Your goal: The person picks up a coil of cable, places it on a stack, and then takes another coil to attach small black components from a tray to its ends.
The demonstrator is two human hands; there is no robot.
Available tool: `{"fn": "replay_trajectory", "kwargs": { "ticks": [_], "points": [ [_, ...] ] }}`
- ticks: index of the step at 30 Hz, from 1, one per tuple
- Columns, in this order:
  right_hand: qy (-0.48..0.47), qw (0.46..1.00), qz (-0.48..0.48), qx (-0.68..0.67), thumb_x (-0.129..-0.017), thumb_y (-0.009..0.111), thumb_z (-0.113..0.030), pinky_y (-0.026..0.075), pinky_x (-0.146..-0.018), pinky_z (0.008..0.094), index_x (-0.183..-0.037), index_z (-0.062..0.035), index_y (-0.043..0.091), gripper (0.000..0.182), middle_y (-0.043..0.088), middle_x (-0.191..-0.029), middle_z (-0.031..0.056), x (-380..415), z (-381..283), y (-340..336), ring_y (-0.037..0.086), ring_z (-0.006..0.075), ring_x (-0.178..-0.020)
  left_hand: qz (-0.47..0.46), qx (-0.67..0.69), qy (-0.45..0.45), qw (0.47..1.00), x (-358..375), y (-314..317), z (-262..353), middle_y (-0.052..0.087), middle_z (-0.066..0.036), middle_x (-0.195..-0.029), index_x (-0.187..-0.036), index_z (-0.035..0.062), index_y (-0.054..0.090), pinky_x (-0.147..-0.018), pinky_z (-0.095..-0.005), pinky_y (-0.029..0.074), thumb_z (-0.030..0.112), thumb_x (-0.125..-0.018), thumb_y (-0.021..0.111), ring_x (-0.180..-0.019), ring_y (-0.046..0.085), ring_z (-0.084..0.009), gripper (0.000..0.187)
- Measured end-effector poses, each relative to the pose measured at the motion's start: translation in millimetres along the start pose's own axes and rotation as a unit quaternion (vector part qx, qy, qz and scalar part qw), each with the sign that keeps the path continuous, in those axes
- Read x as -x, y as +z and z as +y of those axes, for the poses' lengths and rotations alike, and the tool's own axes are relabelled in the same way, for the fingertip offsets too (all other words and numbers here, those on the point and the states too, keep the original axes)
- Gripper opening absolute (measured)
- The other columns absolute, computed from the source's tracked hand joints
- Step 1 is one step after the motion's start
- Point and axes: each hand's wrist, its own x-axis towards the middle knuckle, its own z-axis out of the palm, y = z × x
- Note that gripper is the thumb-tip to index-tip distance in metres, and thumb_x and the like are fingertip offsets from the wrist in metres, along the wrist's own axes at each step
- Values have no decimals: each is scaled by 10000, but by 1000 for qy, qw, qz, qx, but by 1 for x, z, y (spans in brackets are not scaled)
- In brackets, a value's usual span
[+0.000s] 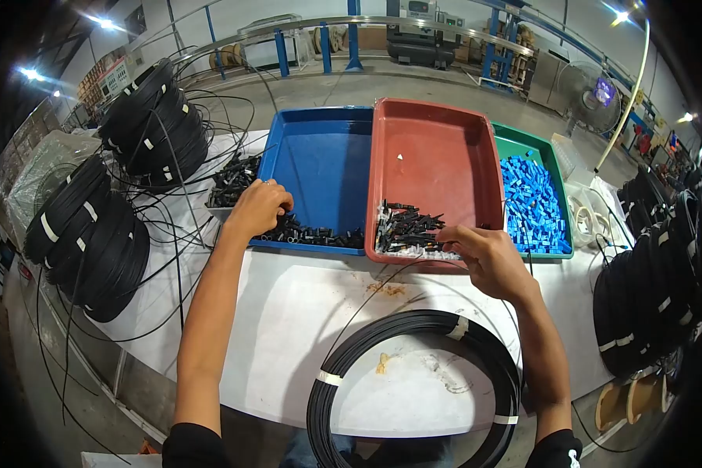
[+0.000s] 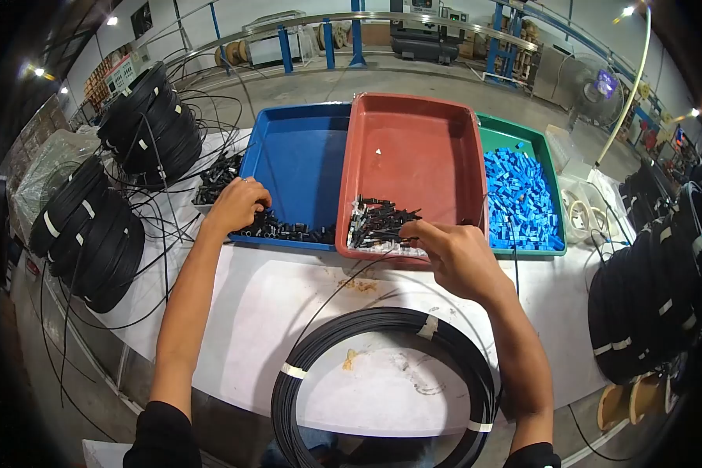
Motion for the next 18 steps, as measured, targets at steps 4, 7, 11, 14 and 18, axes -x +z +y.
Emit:
{"fn": "replay_trajectory", "kwargs": {
  "ticks": [4,7,11,14,18],
  "points": [
    [-9,1000,14,-3,-782,635,80,560,-688,414,-1106,-80,648,361,740,-959,127,-1,1,0,720,328,-823,112,69,-11,991,10,-5,-7,707,-42,-906,-944,91,755,-828,-377,429,-34,-747,704,-954,624,-248,239],
    [-13,999,29,-22,-787,645,78,567,-712,419,-1086,-69,652,333,739,-953,144,0,3,-1,719,342,-854,162,-14,-14,987,14,-14,-18,704,-36,-907,-927,85,757,-824,-374,408,-39,-756,675,-979,609,-243,227],
    [-22,999,29,-41,-757,587,147,587,-778,401,-1079,-35,642,373,735,-990,161,-2,-1,-4,724,330,-927,51,-33,-38,997,23,-22,-15,724,-32,-971,-928,100,771,-896,-394,365,35,-784,710,-1022,578,-222,170],
    [-28,999,22,-27,-747,580,159,592,-783,396,-1079,-28,640,386,734,-1004,167,-1,-3,-5,725,327,-936,26,-57,-69,996,19,-22,0,739,-24,-933,-994,136,787,-915,-424,317,103,-753,780,-1034,551,-220,243],
    [-46,998,37,-26,-757,594,164,593,-768,390,-1080,-25,639,377,734,-1014,163,-1,-5,-9,725,324,-929,14,-83,-100,991,14,-12,6,742,-25,-902,-968,146,787,-908,-433,304,121,-752,793,-1041,548,-224,218]
  ]
}}
